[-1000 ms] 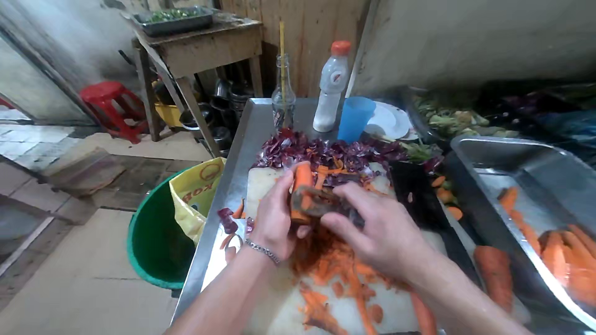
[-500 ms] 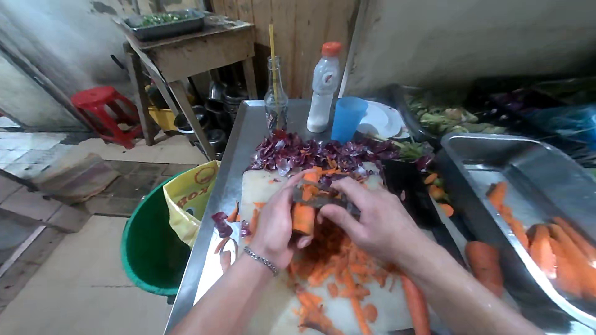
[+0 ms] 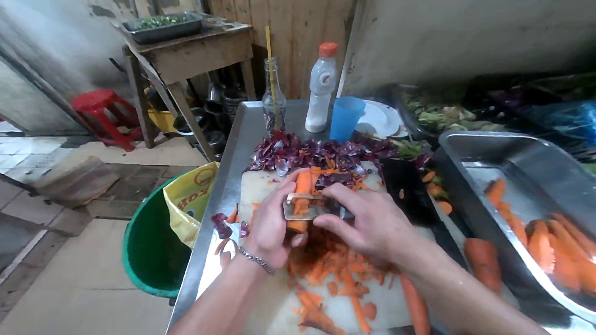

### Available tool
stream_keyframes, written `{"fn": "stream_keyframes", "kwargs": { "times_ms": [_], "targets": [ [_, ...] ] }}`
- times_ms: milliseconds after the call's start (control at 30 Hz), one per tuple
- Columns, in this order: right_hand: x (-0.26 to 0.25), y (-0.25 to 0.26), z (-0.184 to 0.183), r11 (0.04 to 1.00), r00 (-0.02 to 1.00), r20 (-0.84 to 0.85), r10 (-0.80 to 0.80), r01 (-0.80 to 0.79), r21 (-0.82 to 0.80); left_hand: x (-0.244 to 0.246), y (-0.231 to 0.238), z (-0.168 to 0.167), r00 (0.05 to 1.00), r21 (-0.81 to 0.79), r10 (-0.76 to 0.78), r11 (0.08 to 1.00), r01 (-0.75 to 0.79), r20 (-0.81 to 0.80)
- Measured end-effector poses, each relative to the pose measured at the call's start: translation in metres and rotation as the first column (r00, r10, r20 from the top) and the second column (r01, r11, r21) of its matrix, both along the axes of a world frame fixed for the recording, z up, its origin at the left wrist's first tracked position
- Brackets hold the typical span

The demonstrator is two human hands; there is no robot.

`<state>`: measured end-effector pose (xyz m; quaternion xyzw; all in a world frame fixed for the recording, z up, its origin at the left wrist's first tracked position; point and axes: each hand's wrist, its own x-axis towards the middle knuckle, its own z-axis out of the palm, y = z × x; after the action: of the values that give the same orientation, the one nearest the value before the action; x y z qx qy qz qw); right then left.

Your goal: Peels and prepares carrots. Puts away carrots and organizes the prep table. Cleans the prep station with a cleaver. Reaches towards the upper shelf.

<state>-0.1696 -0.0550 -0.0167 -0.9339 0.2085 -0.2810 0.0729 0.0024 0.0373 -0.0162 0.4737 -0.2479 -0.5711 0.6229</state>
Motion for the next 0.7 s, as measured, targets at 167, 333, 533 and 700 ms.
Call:
{"fn": "stream_keyframes", "kwargs": {
  "times_ms": [167, 333, 533, 700],
  "targets": [
    [-0.001, -0.014, 0.002, 0.994, 0.995, -0.029, -0.095, 0.096, 0.043, 0.0, 0.001, -0.003, 0.999, -0.025, -0.039, 0.999, 0.039, -0.005],
    [-0.01, -0.026, 0.009, 0.933, 0.958, -0.1, -0.269, 0.285, 0.222, -0.003, 0.0, -0.003, 0.996, -0.04, -0.085, 0.995, 0.086, 0.034],
    [0.002, 0.017, 0.004, 0.99, 0.997, -0.078, -0.02, 0.03, 0.135, 0.005, -0.001, -0.01, 0.998, -0.021, 0.039, 0.999, -0.038, 0.05],
    [-0.003, -0.008, 0.006, 0.979, 0.979, -0.134, -0.152, 0.168, 0.118, 0.0, -0.002, -0.007, 0.998, 0.038, -0.06, 0.997, 0.061, -0.024]
  ]
}}
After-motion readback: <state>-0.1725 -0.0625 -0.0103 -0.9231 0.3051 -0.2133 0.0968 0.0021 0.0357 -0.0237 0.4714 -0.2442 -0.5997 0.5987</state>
